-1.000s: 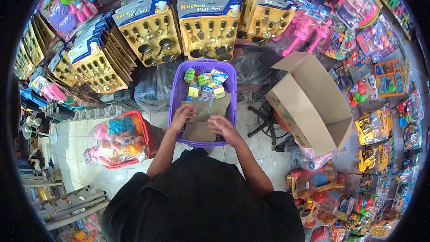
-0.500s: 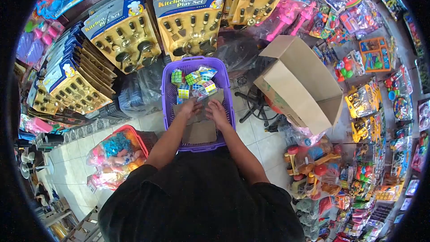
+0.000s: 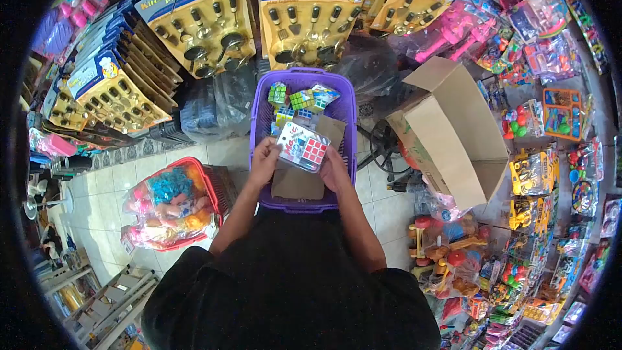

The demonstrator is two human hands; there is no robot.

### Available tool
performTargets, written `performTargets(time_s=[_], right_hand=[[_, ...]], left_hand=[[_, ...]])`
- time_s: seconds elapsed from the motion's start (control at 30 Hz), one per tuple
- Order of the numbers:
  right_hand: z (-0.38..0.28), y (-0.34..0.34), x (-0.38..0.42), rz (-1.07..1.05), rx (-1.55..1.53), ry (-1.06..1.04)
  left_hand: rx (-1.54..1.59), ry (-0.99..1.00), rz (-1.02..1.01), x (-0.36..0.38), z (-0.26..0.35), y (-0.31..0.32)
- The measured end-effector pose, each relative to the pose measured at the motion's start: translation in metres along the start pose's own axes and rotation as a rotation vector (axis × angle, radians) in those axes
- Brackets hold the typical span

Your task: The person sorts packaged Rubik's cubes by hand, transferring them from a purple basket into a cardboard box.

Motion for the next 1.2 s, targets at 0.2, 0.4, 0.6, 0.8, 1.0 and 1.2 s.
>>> performTargets(time_s=[0.2, 0.4, 0.6, 0.8, 1.0, 1.2], right_hand=[[0.019, 0.040, -0.005, -0.136, -0.030, 0.042], [0.048, 0.068, -0.015, -0.244, 0.269, 0.015], [0.040, 0.027, -0.074, -0.016, 0.204, 0.012], [-0.035, 0.008, -0.120, 0.423, 0.734, -0.241], [-0.027, -0.047, -0.187, 0.457, 1.023, -0.274], [-0.029, -0.039, -0.171, 0.412, 0.862, -0.303]], left_hand=[[0.233, 0.006, 0.030, 0.013, 0.018, -0.019], [0.155, -0.077, -0.004, 0.034, 0.018, -0.023], [0.126, -0.093, 0.169, 0.036, 0.024, -0.044], [0.210, -0.126, 0.109, 0.028, 0.012, -0.045], [0.062, -0.154, 0.046, 0.025, 0.000, -0.049], [0.201, -0.195, 0.083, 0.026, -0.003, -0.050]])
Point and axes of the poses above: each hand's wrist, its own x-axis away from the middle knuckle, its own y-axis out of the palm, z = x × y, the point moved 10 cm from there along -x, towards the middle knuckle, and after that the axes turned 7 degrees about -x, right-handed, at the moved point
